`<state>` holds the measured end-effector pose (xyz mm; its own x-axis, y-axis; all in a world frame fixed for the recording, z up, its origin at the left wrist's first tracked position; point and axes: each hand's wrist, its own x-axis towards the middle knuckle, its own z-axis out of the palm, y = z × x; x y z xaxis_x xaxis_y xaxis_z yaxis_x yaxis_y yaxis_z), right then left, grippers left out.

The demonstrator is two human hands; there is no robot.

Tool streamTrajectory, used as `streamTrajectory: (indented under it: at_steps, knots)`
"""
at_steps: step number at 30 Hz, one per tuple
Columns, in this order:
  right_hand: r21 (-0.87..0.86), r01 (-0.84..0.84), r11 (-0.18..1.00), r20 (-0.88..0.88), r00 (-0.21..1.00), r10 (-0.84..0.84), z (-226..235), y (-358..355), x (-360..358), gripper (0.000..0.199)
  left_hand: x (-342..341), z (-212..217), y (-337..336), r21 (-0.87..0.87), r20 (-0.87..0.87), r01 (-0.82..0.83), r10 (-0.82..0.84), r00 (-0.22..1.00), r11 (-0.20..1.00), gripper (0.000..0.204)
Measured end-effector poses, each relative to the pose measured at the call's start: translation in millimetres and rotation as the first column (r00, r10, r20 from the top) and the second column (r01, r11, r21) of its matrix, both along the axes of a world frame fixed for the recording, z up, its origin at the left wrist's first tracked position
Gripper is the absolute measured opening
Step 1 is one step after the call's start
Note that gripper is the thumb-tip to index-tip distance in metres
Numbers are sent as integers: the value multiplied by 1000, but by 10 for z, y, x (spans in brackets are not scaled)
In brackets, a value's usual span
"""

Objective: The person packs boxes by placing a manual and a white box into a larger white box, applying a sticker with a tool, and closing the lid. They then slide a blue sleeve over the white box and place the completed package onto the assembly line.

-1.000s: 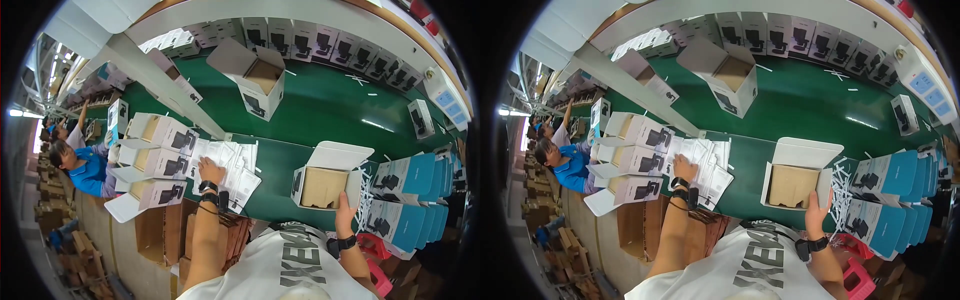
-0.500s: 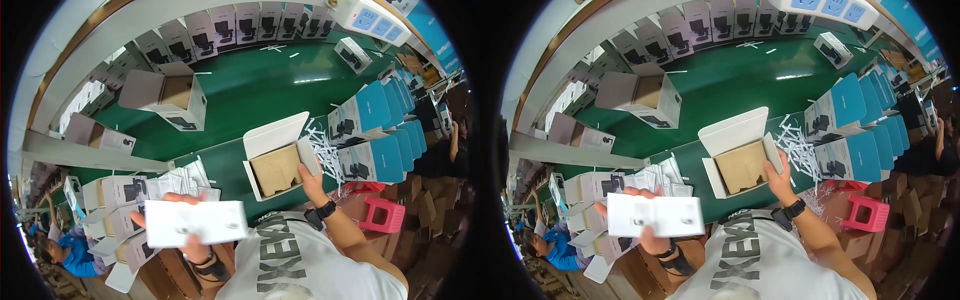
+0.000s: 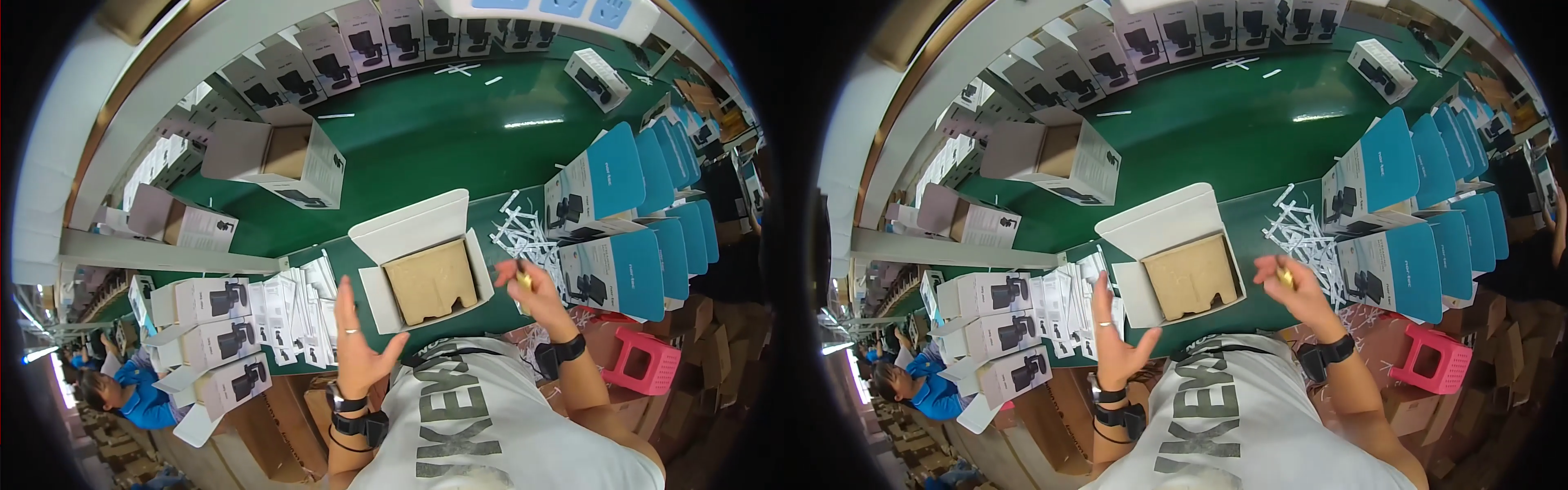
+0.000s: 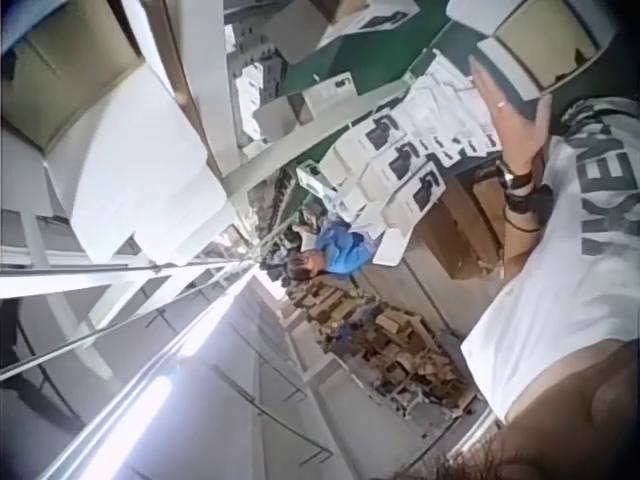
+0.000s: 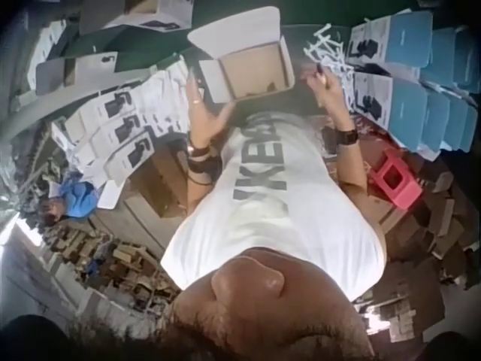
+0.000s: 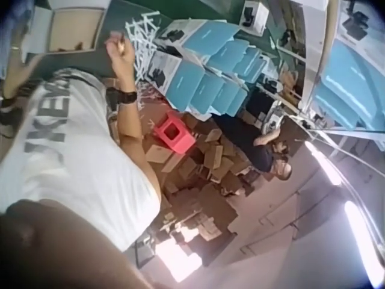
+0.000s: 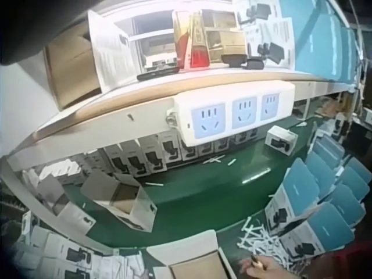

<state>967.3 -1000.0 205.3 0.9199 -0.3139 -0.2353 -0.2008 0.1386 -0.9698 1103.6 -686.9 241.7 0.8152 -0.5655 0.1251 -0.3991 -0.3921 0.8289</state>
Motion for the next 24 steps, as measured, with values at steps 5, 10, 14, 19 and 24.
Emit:
streamTrajectory:
  at_steps: [5, 10, 14, 19, 24]
  knots:
    - [-335, 130, 933, 131, 987, -90, -157, 522, 423, 42, -178, -99, -687, -46, 156, 179, -170, 973, 983, 114]
    - [-577, 137, 805, 240, 971, 7, -13, 421, 370, 29, -140, -169, -865, 517, 377, 161, -392, 839, 841, 102]
    - [-515, 101, 851, 171, 985, -14, 93, 92, 451, 18, -142, -163, -857, 494, 349, 195, -399, 848, 847, 97]
    - [-863, 232, 449, 241, 970, -37, 157, 83, 618, 10, -146, -160, -851, 488, 347, 201, -400, 849, 849, 95]
    - [-860, 268, 434, 260, 962, -79, 139, 142, 590, 11, -142, -173, -840, 480, 359, 199, -399, 844, 854, 93]
